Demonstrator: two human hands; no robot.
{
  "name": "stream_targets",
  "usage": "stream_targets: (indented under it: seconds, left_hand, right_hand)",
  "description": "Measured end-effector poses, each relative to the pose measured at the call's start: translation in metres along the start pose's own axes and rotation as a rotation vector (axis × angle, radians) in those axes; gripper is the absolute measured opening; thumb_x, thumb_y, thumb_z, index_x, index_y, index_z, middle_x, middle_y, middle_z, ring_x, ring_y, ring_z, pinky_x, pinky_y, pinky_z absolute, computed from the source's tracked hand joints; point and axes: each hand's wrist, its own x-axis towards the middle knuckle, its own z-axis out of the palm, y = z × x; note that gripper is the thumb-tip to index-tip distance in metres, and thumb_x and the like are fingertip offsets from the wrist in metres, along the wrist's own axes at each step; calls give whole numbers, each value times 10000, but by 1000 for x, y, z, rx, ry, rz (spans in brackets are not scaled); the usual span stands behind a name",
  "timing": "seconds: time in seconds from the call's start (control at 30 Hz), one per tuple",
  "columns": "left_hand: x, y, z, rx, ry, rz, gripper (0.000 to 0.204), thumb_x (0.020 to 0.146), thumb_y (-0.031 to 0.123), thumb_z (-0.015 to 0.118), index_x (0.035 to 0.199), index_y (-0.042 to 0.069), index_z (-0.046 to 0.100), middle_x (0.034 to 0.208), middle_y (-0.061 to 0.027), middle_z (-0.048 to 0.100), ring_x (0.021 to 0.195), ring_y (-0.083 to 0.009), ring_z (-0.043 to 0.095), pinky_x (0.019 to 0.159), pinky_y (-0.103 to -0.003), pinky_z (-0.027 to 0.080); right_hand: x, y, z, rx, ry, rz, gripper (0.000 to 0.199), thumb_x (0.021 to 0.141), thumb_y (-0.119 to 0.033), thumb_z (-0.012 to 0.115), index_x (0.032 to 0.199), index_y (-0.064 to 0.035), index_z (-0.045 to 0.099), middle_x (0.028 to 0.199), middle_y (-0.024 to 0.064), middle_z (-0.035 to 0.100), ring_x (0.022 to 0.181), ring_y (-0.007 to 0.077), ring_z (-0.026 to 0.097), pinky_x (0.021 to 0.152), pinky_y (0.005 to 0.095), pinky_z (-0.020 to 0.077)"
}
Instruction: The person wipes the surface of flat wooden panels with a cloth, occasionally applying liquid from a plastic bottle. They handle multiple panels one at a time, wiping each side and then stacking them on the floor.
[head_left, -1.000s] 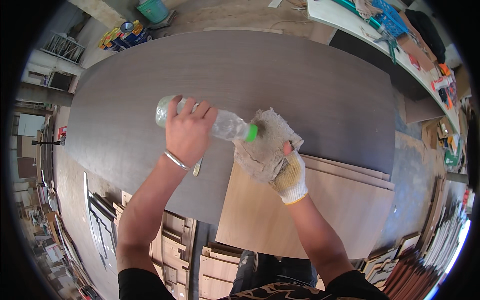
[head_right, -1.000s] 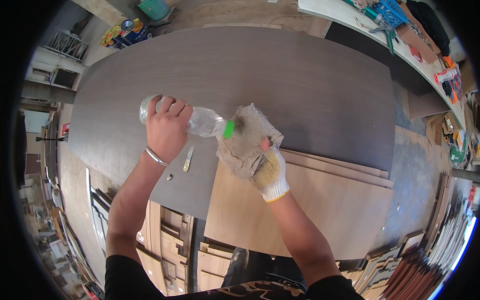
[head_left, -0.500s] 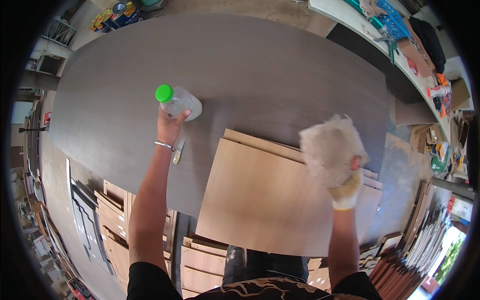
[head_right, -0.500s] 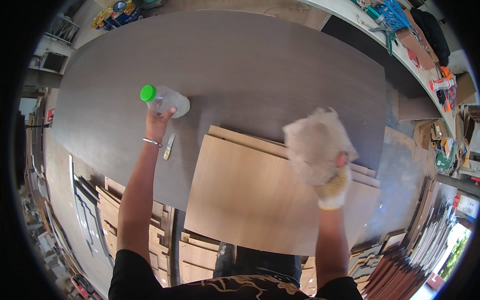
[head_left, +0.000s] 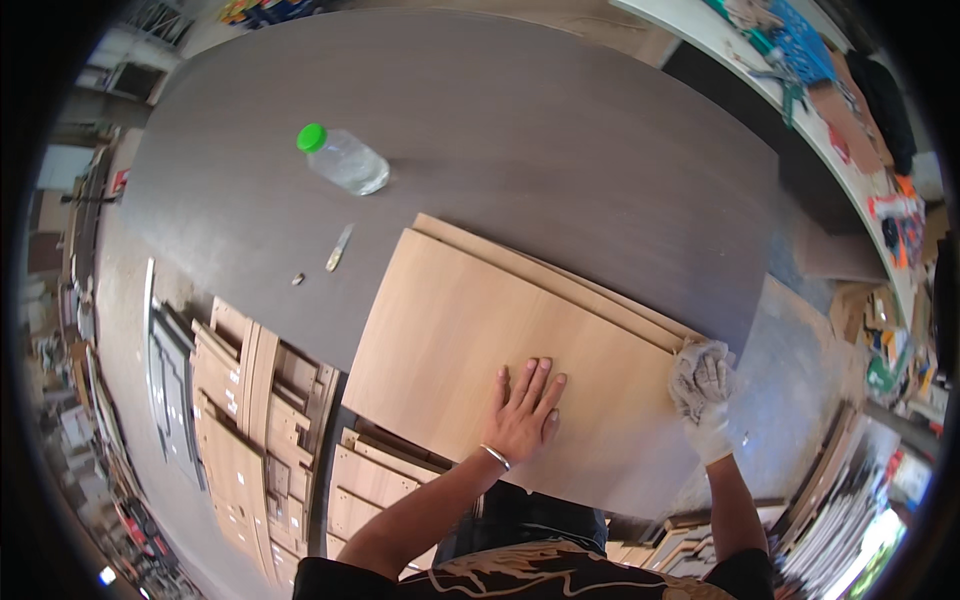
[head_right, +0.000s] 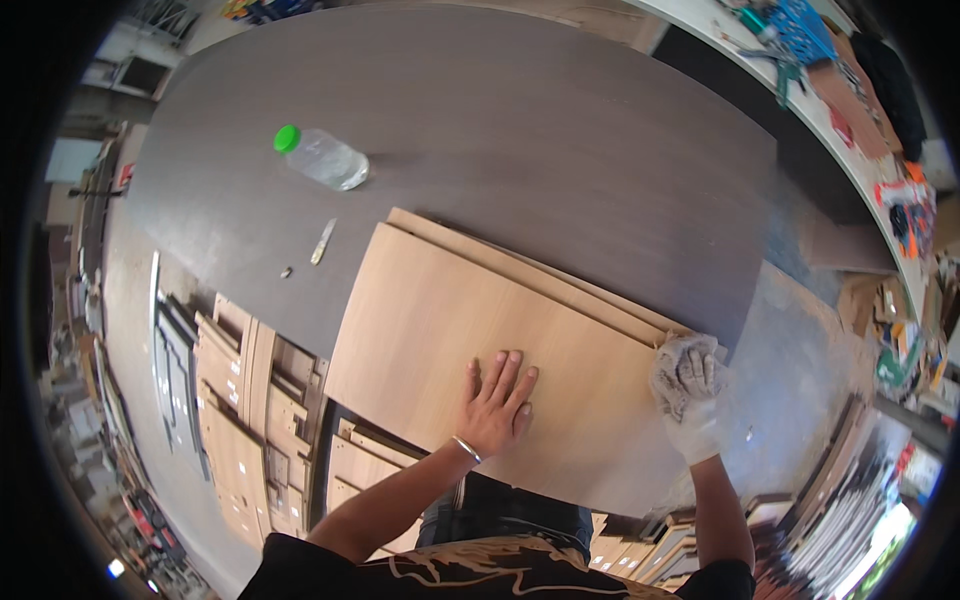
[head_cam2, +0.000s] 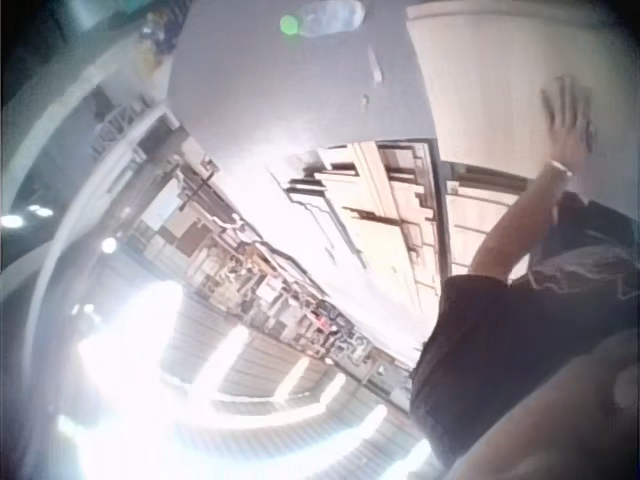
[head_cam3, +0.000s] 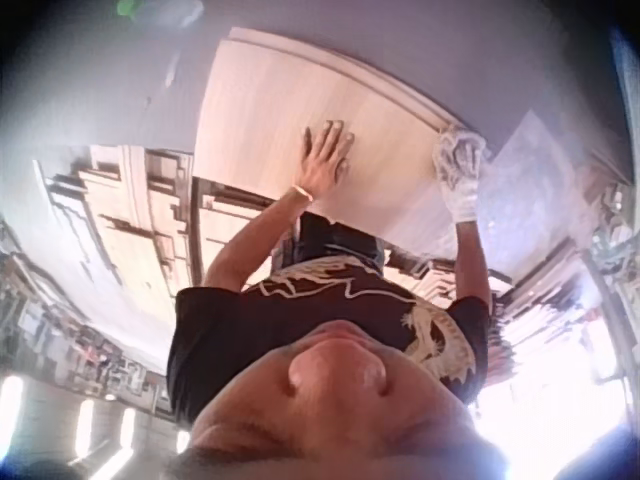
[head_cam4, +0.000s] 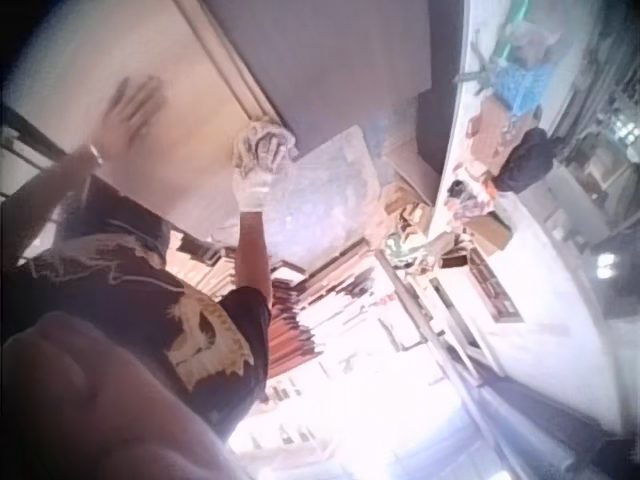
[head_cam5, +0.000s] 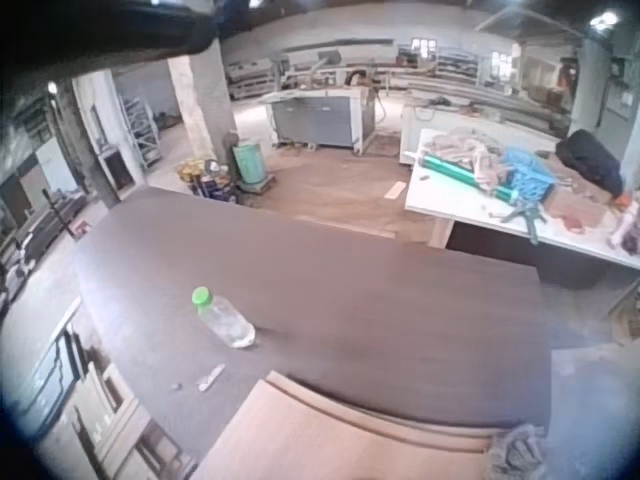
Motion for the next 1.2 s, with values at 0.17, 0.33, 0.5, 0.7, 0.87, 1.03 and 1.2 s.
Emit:
stream_targets:
  seconds: [0.17, 0.33, 0.5, 0.7, 0.87, 1.03, 1.2]
  left_hand:
    - [0, -4, -11, 58, -20, -1, 625, 990, 309, 559, 1586, 166, 437, 1667, -154, 392, 1552, -331, 353, 1221, -681, 236]
    - [2, 1, 4, 10, 85, 8, 390, 918, 321, 636, 1262, 146, 688, 1463, -130, 606, 1462, -331, 476, 1227, -686, 257]
    - [-12, 1, 7, -11, 104, -50, 476, 931, 330, 634, 1371, 150, 639, 1492, -117, 582, 1471, -318, 462, 1248, -657, 234]
    - [-1, -8, 8, -31, 86, 28, 412, 979, 342, 603, 1326, 122, 636, 1468, -102, 585, 1461, -300, 455, 1260, -647, 211]
    - [0, -5, 15, -89, 122, 54, 293, 957, 332, 624, 1161, 122, 652, 1360, -80, 623, 1402, -288, 495, 1259, -646, 207]
    - [-11, -6, 14, -134, -109, -3, 364, 975, 337, 593, 1260, 115, 635, 1451, -93, 559, 1485, -296, 401, 1291, -632, 135]
    - [-14, -9, 26, -176, 6, 25, 389, 959, 345, 614, 1280, 126, 631, 1457, -93, 557, 1482, -306, 405, 1290, -642, 130]
  right_hand:
    - [114, -137, 64, -199, -79, -662, 501, 877, -256, 708, 1368, -153, 696, 1451, 189, 599, 1420, 423, 483, 1256, 586, 269]
    - [232, -314, 188, -197, 44, -791, 545, 886, -380, 688, 1366, -123, 679, 1496, 106, 592, 1447, 335, 458, 1260, 542, 221]
    - [218, -291, 203, -174, -10, -850, 493, 920, -353, 649, 1346, -111, 691, 1464, 119, 611, 1434, 322, 465, 1246, 534, 257]
    - [209, -289, 183, -268, 12, -792, 562, 876, -346, 700, 1387, -114, 672, 1465, 143, 597, 1440, 345, 445, 1255, 557, 238]
    - [245, -353, 213, -224, -8, -819, 524, 834, -341, 746, 1291, -87, 711, 1458, 118, 610, 1448, 330, 424, 1258, 545, 220]
    - [216, -341, 210, -149, -83, -784, 539, 860, -320, 724, 1347, -94, 676, 1496, 122, 586, 1457, 324, 413, 1262, 543, 225]
    - [221, -362, 211, -89, 19, -736, 388, 857, -300, 706, 1164, -64, 733, 1402, 93, 644, 1400, 304, 476, 1228, 500, 291]
